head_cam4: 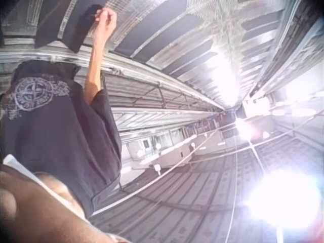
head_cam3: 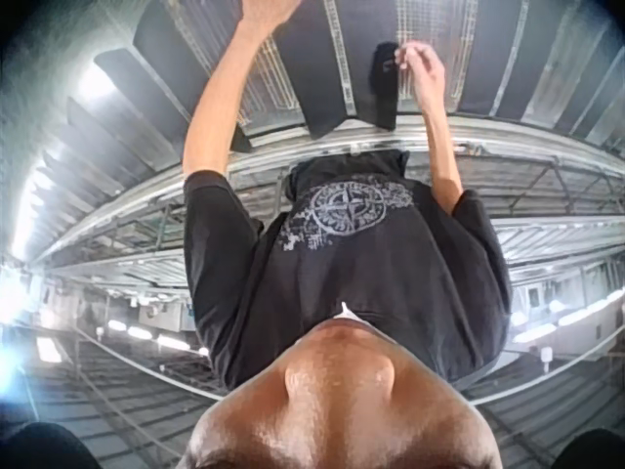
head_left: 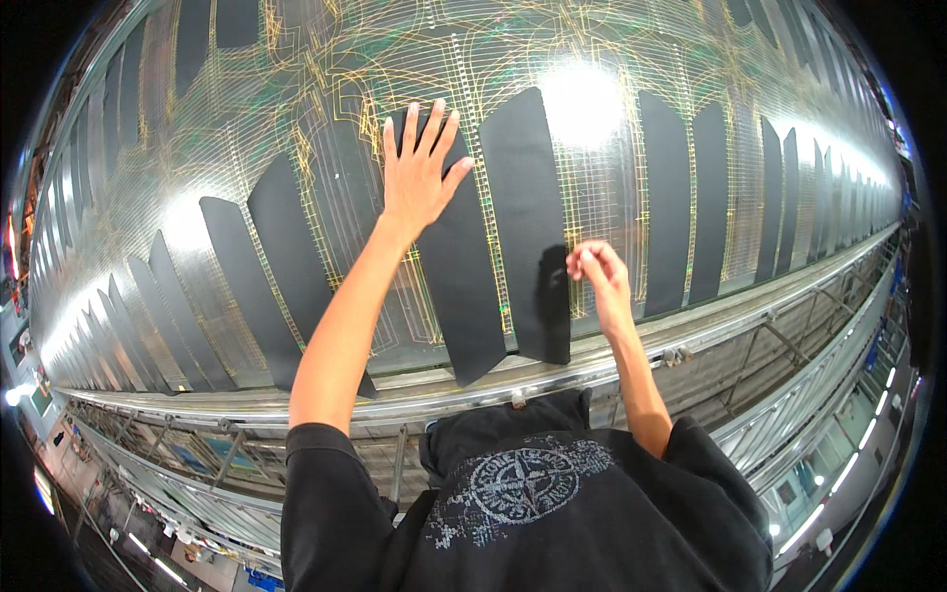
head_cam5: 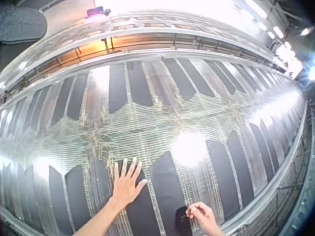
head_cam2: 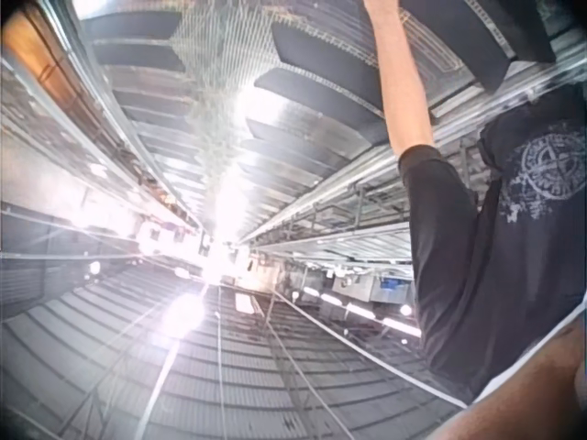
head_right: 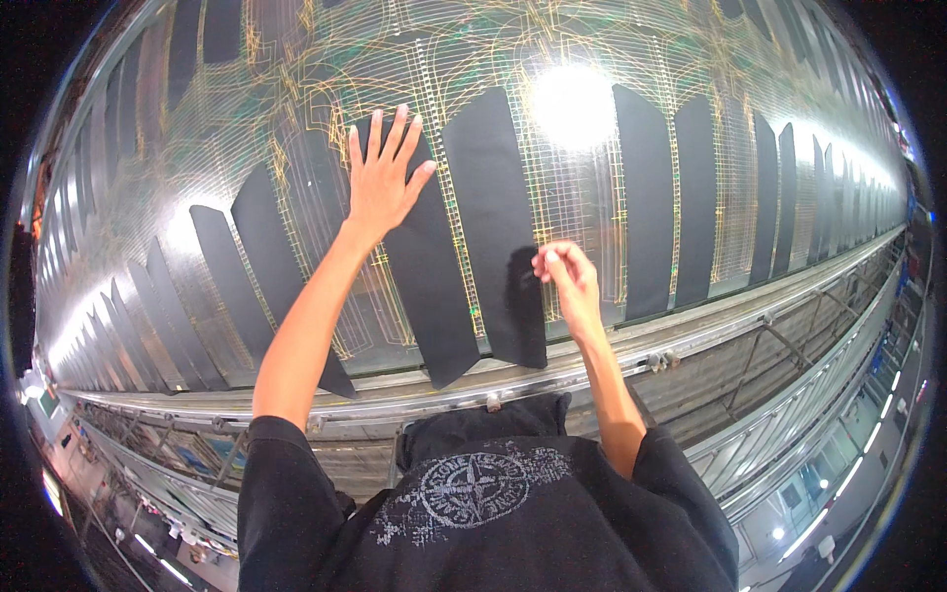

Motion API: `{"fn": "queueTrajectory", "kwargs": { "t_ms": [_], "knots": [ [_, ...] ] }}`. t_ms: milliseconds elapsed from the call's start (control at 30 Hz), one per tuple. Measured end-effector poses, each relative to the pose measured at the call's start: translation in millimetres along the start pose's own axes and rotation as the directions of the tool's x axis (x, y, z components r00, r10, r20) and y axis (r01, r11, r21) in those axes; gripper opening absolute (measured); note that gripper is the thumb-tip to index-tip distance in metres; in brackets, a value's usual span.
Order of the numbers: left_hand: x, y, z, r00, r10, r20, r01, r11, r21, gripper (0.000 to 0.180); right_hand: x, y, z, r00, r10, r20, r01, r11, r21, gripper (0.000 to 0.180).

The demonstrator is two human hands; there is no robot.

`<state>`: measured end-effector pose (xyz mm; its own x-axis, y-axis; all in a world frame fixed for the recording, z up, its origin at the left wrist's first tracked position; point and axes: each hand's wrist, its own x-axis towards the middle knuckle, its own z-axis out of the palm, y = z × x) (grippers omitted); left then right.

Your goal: The person applies black tape strips to a large curved glass surface with a grid pattern. They smooth each strip down with their hands to ensure adhesion, working methodically along the surface.

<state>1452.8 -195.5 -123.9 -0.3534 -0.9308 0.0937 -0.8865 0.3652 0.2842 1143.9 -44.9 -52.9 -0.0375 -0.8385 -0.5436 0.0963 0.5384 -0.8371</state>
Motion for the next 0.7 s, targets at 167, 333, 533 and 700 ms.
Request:
{"fn": "queueTrajectory", "kwargs": {
  "t_ms": [167, 333, 533, 700],
  "knots": [
    [-15, 21, 8, 0.998, -0.056, -0.032, 0.052, 0.993, -0.109, 0.075, -52, 30, -25, 0.985, 0.075, -0.156, -0.080, 0.996, -0.029, 0.014],
    [-113, 94, 1, 0.994, -0.028, 0.106, 0.045, 0.986, -0.158, 0.072, -93, 62, -52, 0.966, 0.037, -0.254, -0.124, 0.935, -0.333, 0.018],
    [-238, 153, -20, 0.970, -0.022, 0.242, 0.099, 0.945, -0.312, 0.069, -126, 85, -62, 0.826, 0.419, -0.378, -0.478, 0.875, -0.076, 0.029],
    [-306, 167, -56, 0.951, -0.167, 0.259, 0.289, 0.777, -0.559, 0.034, -113, 111, -60, 0.863, 0.429, -0.266, -0.424, 0.902, 0.078, 0.026]
  ]
}}
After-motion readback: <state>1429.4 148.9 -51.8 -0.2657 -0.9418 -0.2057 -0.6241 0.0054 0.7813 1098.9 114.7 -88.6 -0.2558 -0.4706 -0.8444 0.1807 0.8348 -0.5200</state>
